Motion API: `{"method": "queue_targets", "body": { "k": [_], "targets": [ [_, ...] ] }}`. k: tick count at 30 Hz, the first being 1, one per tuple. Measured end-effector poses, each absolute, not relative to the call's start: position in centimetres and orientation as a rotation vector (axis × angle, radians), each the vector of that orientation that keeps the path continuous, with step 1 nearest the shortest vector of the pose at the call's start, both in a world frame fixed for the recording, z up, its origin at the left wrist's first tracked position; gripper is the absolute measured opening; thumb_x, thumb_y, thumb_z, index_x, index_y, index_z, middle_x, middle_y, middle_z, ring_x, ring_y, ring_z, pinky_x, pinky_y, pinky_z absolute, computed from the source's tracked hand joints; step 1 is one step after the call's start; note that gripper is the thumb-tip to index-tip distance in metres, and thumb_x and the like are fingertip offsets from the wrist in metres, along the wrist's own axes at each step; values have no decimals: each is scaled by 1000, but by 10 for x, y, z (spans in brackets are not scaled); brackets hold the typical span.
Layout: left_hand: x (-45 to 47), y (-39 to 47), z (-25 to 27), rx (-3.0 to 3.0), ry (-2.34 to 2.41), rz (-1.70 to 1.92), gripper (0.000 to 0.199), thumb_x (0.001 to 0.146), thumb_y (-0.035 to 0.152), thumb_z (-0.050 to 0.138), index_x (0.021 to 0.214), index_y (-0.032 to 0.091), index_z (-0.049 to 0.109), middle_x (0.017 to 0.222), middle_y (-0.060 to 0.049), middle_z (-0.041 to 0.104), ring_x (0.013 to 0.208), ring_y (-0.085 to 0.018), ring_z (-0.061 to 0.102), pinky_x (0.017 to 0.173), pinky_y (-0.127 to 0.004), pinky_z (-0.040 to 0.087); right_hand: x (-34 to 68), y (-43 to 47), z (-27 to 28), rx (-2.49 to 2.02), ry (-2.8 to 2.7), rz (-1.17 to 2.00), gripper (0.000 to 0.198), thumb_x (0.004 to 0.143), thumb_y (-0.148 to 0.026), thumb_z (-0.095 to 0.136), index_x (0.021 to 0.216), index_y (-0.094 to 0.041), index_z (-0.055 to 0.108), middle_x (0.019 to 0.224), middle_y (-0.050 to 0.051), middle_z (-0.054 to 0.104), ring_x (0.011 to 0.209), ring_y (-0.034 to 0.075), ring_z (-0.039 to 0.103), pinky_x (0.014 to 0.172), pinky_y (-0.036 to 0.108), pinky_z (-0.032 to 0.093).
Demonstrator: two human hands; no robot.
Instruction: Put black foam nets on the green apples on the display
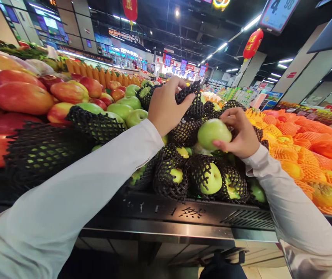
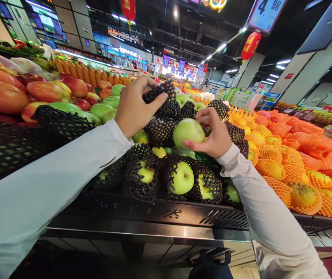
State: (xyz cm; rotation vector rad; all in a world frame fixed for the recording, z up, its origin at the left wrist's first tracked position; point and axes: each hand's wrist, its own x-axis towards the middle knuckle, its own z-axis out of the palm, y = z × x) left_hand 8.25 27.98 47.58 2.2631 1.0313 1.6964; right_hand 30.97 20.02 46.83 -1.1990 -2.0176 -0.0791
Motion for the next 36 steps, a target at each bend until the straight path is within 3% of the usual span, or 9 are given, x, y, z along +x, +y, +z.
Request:
{"method": "queue_targets", "body": {
  "k": [6,12,16,20,22,25,28,32,36],
  "targets": [
    [82,278,475,2315,1008,1670,31,90,40,60,116,27,49,119,-2,65,115,-22,56,106,-46,47,305,204,463,-1102,-2375,181,64,68,-60,79,108,-19,50,105,6,63,94,16,61,85,28,52],
    [82,283,475,2341,915,1703,17,88,25,54,105,28,55,111,0,67,109,-20,57,104,-45,50,307,199,465,-1070,-2410,205,64,73,-56,78,117,-20,50,115,7,62,105,18,61,92,30,53],
    [82,278,478,2312,750,1770,18,79,12,55,87,28,58,108,-1,66,113,-20,59,108,-43,51,306,198,465,-1106,-2325,257,64,73,-64,74,116,-19,57,117,8,63,103,18,62,89,30,55],
    [85,267,478,2297,312,1727,18,70,8,62,76,25,62,121,-4,59,126,-19,56,107,-38,53,313,205,460,-1110,-2101,418,69,81,-80,54,118,-21,61,124,9,64,111,21,63,93,33,57],
    [87,264,477,2336,251,1610,15,70,9,61,74,23,64,126,-5,56,129,-20,54,106,-39,53,318,211,456,-1057,-1989,471,76,82,-85,44,124,-23,59,134,8,60,117,23,62,94,36,58],
    [89,264,475,2467,383,1432,19,71,7,56,73,24,66,121,-2,62,124,-20,57,108,-42,51,321,215,455,-1022,-1917,313,88,80,-92,33,135,-26,51,144,7,53,130,25,56,100,40,57],
    [91,267,473,2560,436,1332,23,71,5,55,78,23,68,112,-1,68,117,-20,61,109,-43,49,317,209,459,-1099,-1896,142,85,78,-90,43,132,-26,51,134,8,59,125,25,58,102,41,55],
    [91,269,471,2536,442,1296,24,74,9,56,89,21,70,108,-3,72,110,-20,64,103,-40,51,311,201,465,-1094,-1888,154,66,75,-76,66,114,-24,58,108,6,66,102,20,66,91,37,58],
    [90,265,474,2437,452,1310,15,84,18,55,85,19,70,101,-3,73,99,-17,65,94,-35,52,311,203,465,-1083,-1829,84,57,75,-73,69,101,-23,61,98,5,64,93,18,64,81,33,57]
  ]
}}
